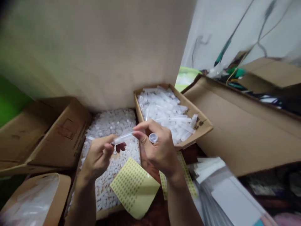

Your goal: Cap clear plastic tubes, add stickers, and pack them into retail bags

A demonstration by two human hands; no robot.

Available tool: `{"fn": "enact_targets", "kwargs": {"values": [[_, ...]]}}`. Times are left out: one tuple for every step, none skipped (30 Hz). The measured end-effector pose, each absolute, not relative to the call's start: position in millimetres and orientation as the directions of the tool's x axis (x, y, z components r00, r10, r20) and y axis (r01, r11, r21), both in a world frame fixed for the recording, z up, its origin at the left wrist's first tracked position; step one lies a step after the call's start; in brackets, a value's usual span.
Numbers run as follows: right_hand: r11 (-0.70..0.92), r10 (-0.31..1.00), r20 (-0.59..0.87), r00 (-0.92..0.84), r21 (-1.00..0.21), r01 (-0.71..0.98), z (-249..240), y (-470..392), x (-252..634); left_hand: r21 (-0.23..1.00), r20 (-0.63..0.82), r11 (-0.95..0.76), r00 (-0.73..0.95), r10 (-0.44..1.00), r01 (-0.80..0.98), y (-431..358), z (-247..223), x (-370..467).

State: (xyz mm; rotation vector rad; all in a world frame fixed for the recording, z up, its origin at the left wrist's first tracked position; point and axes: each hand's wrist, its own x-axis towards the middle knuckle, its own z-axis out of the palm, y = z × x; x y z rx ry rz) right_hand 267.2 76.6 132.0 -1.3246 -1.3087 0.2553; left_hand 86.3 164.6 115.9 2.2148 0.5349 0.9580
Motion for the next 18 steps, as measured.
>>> {"fn": "enact_targets", "kwargs": {"values": [[0.333,0.76,0.556,0.337,-0.778,0.532,131.0,77.6,268.1,0.753,0.441,-0.65,0.654,0.615,0.104,165.1,113.5,89.4],[0.33,0.753,0.563,0.34,-0.771,0.545,130.1,78.5,268.6,0.778,0.417,-0.619,0.65,0.635,0.105,165.4,111.2,93.2],[0.319,0.748,0.561,0.355,-0.773,0.549,129.4,79.3,268.4,0.786,0.415,-0.608,0.636,0.65,0.109,165.4,108.9,97.3],[0.301,0.746,0.549,0.378,-0.783,0.544,128.8,79.9,267.7,0.778,0.433,-0.618,0.614,0.66,0.116,165.3,106.7,101.5],[0.28,0.742,0.533,0.406,-0.797,0.535,128.2,80.4,266.3,0.757,0.464,-0.642,0.592,0.659,0.122,165.2,104.4,105.5],[0.259,0.735,0.517,0.438,-0.811,0.525,127.7,80.7,264.3,0.73,0.502,-0.672,0.568,0.652,0.126,164.9,102.1,109.1],[0.239,0.727,0.502,0.469,-0.825,0.513,127.2,81.1,261.9,0.698,0.547,-0.704,0.54,0.64,0.127,164.7,99.7,112.1],[0.225,0.715,0.49,0.499,-0.837,0.499,126.9,81.5,259.1,0.661,0.595,-0.739,0.511,0.62,0.128,164.4,97.1,114.5],[0.216,0.701,0.479,0.527,-0.848,0.484,126.8,82.0,256.3,0.618,0.643,-0.775,0.485,0.593,0.129,164.2,94.6,116.3],[0.217,0.687,0.476,0.549,-0.856,0.47,126.7,82.8,253.8,0.572,0.688,-0.81,0.461,0.56,0.13,164.1,92.2,117.5],[0.225,0.674,0.478,0.563,-0.859,0.46,126.7,83.7,251.6,0.526,0.725,-0.839,0.444,0.527,0.136,164.1,90.1,118.2],[0.24,0.664,0.486,0.569,-0.859,0.452,126.7,84.8,250.0,0.487,0.751,-0.86,0.431,0.5,0.15,164.2,88.4,118.6],[0.259,0.653,0.496,0.572,-0.857,0.446,126.5,86.2,249.0,0.459,0.764,-0.872,0.425,0.485,0.17,164.4,87.3,118.8],[0.28,0.643,0.507,0.574,-0.853,0.44,126.2,87.7,248.6,0.446,0.763,-0.874,0.428,0.483,0.192,164.7,87.0,119.0],[0.304,0.63,0.522,0.575,-0.847,0.435,125.8,89.2,248.7,0.445,0.752,-0.871,0.44,0.491,0.21,164.9,87.5,119.2],[0.323,0.617,0.533,0.578,-0.842,0.432,125.2,90.7,249.2,0.453,0.732,-0.864,0.461,0.502,0.222,164.9,88.6,119.5],[0.337,0.603,0.543,0.585,-0.838,0.429,124.8,91.9,250.1,0.463,0.708,-0.857,0.487,0.512,0.227,164.6,90.2,119.6],[0.353,0.584,0.556,0.592,-0.83,0.432,124.5,92.6,251.1,0.475,0.68,-0.85,0.517,0.519,0.228,163.7,92.0,119.4]]}}
